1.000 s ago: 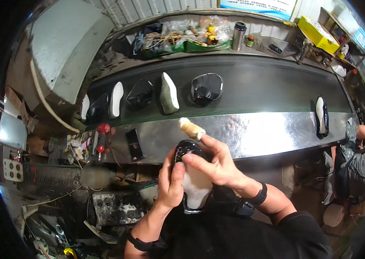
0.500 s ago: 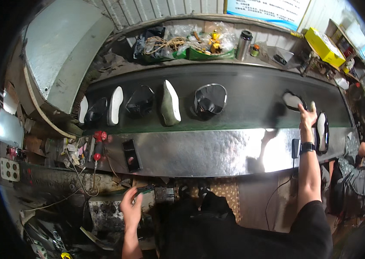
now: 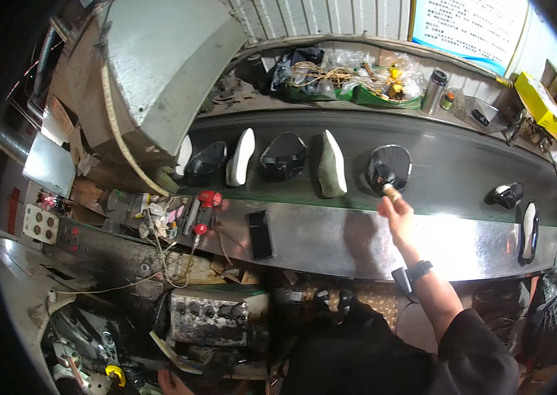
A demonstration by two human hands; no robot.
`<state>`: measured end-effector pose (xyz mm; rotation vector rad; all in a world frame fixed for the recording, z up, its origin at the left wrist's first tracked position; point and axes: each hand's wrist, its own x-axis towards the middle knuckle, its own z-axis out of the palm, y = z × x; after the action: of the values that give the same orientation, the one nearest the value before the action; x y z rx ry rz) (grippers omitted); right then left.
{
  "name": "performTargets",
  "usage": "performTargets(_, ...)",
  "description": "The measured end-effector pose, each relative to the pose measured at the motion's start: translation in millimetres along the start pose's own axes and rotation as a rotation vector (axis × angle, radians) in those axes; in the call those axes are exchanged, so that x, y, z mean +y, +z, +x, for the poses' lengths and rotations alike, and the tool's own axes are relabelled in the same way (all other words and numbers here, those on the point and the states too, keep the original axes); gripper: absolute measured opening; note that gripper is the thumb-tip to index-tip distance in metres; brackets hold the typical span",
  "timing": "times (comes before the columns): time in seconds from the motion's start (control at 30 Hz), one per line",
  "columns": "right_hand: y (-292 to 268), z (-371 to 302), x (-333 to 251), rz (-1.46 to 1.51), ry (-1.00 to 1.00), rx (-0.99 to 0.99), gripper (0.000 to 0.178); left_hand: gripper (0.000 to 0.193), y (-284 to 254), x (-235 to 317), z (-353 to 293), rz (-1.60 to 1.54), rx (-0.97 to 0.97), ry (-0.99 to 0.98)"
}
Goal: Manually assemble and check shoe components using industrial machines and conveyor belt.
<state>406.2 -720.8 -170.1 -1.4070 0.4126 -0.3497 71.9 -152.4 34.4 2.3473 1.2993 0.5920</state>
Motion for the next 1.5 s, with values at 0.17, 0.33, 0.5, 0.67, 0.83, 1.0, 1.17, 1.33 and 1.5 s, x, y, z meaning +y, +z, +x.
performTargets(0.17,65,-62,19,-0.077,0.186,-0.238,0.033,0.065,-32,-69,23,0.59,0.565,0.198)
performTargets(0.33,85,-107,19,-0.163,0.221,-0.392,0.033,0.088,-38,-67,43,0.524,0.264,-0.444)
performTargets(0.5,78,-120,28,-0.204,0.301,-0.395,0.034,0.065,-44,-61,54,0.359,0.168,-0.572)
performTargets(0.67,71,-118,24,-0.194,0.324,-0.41,0.037,0.04,-29,-120,80,-0.242,0.33,-0.313)
performTargets(0.83,78,-122,1,-0.178,0.282,-0.435,0.037,0.049,-23,-62,50,-0.709,0.138,-0.432)
performTargets(1.0,121,-150,-54,-0.307,0.07,-0.797,0.055,0.059,21,-23,-2,-0.841,-0.162,-0.547)
performTargets(1.17,174,-168,-104,0.376,0.377,-1.106,0.101,0.058,42,99,-32,-1.485,-0.957,-0.555)
performTargets(1.33,157,-167,-139,0.612,0.42,-1.096,0.097,0.049,104,108,-39,-1.579,-1.119,-0.773)
performTargets(1.5,121,-172,-158,0.452,0.298,-0.871,0.093,0.052,150,100,-50,-1.482,-1.196,-1.042)
